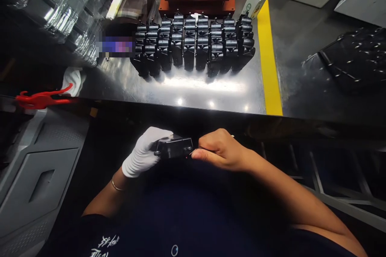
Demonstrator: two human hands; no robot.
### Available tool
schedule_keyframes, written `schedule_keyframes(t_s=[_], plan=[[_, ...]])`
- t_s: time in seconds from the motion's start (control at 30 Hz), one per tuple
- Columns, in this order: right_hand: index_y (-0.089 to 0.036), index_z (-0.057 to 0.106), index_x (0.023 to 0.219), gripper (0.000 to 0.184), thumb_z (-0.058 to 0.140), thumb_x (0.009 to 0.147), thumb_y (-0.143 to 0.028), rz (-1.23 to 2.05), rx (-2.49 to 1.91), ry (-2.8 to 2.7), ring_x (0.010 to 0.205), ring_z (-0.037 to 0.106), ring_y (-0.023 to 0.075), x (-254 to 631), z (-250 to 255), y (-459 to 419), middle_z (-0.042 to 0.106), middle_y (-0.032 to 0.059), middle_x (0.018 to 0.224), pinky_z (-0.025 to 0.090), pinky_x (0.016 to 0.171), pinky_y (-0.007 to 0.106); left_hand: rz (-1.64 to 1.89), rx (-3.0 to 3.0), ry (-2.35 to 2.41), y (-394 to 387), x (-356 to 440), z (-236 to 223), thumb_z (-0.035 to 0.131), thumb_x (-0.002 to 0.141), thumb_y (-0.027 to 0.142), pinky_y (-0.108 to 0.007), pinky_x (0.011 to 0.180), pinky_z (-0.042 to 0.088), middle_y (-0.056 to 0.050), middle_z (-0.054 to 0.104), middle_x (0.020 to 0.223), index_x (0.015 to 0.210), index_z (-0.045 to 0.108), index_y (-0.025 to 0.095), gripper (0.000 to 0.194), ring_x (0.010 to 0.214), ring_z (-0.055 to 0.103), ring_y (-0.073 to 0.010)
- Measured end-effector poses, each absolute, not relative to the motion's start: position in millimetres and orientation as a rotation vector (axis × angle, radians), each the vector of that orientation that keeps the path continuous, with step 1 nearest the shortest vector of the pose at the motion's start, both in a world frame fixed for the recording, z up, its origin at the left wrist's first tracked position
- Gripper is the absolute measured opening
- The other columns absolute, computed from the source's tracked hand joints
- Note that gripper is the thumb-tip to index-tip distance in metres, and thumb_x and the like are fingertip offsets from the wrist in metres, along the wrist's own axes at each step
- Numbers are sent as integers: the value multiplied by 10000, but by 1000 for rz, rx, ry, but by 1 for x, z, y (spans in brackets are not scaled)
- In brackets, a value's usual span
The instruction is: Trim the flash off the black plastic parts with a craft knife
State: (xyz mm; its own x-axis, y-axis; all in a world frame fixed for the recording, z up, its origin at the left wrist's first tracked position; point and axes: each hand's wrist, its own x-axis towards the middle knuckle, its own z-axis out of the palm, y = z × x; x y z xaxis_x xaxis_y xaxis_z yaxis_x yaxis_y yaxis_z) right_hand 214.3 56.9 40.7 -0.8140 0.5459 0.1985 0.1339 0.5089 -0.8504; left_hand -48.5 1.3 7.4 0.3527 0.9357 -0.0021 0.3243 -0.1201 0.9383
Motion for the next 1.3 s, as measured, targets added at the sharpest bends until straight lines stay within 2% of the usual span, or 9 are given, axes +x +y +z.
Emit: schedule_keyframes(t_s=[0.13, 0.17, 0.3, 0.4, 0.5, 0.67, 0.87, 1.03, 1.3], plan=[[-171, 529, 734, 486, 510, 978, -590, 883, -538, -2390, 536, 431, 106, 207, 44, 63, 466, -19, 622, 280, 509, 247, 749, 1165, 1096, -1, -48, 2, 846, 651, 410, -385, 836, 526, -72, 687, 1019, 1197, 635, 194, 624, 894, 641, -229], [-168, 539, 749, 505, 514, 955, -628, 825, -526, -2418, 540, 428, 109, 205, 45, 65, 471, -18, 627, 272, 507, 248, 707, 1077, 1057, -1, -48, 0, 844, 648, 433, -378, 831, 525, -72, 684, 1019, 1230, 616, 181, 675, 884, 638, -224], [-168, 522, 714, 584, 430, 947, -695, 746, -443, -2482, 531, 396, 110, 197, 46, 68, 457, -16, 624, 234, 496, 251, 579, 981, 975, 3, -48, -6, 819, 651, 511, -339, 804, 495, -54, 658, 925, 1137, 666, 134, 634, 818, 586, -191], [-174, 460, 627, 611, 389, 973, -673, 729, -396, -2522, 521, 366, 112, 195, 44, 68, 420, -17, 601, 214, 497, 264, 577, 959, 967, 6, -48, -8, 818, 631, 548, -312, 757, 473, -48, 635, 890, 1120, 674, 123, 663, 785, 545, -173], [-178, 410, 580, 609, 395, 1002, -617, 702, -373, -2526, 511, 350, 111, 194, 42, 67, 391, -22, 575, 210, 499, 276, 593, 947, 974, 7, -47, -8, 818, 625, 552, -288, 706, 453, -41, 612, 851, 1079, 680, 119, 643, 753, 514, -159], [-171, 494, 659, 623, 385, 955, -708, 657, -452, -2479, 522, 369, 112, 194, 42, 67, 427, -15, 601, 207, 491, 268, 623, 925, 940, 7, -44, -8, 820, 615, 561, -292, 726, 450, -47, 609, 862, 1043, 683, 123, 627, 770, 517, -167], [-185, 382, 566, 615, 478, 955, -652, 659, -380, -2490, 493, 332, 104, 195, 40, 67, 365, -33, 554, 198, 483, 280, 613, 933, 951, 7, -44, -6, 824, 615, 553, -280, 687, 448, -44, 607, 831, 1052, 684, 120, 631, 739, 518, -162], [-178, 453, 615, 599, 461, 947, -677, 642, -433, -2464, 507, 368, 106, 195, 39, 65, 407, -24, 584, 224, 481, 270, 629, 960, 952, 8, -43, -7, 821, 630, 533, -283, 688, 448, -51, 624, 840, 1043, 685, 121, 599, 743, 532, -169], [-175, 467, 598, 595, 454, 974, -636, 466, -525, -2398, 494, 370, 103, 193, 37, 64, 404, -23, 558, 232, 477, 268, 729, 922, 902, 5, -35, -10, 773, 659, 614, -270, 695, 441, -60, 641, 855, 1041, 671, 119, 634, 745, 543, -160]])
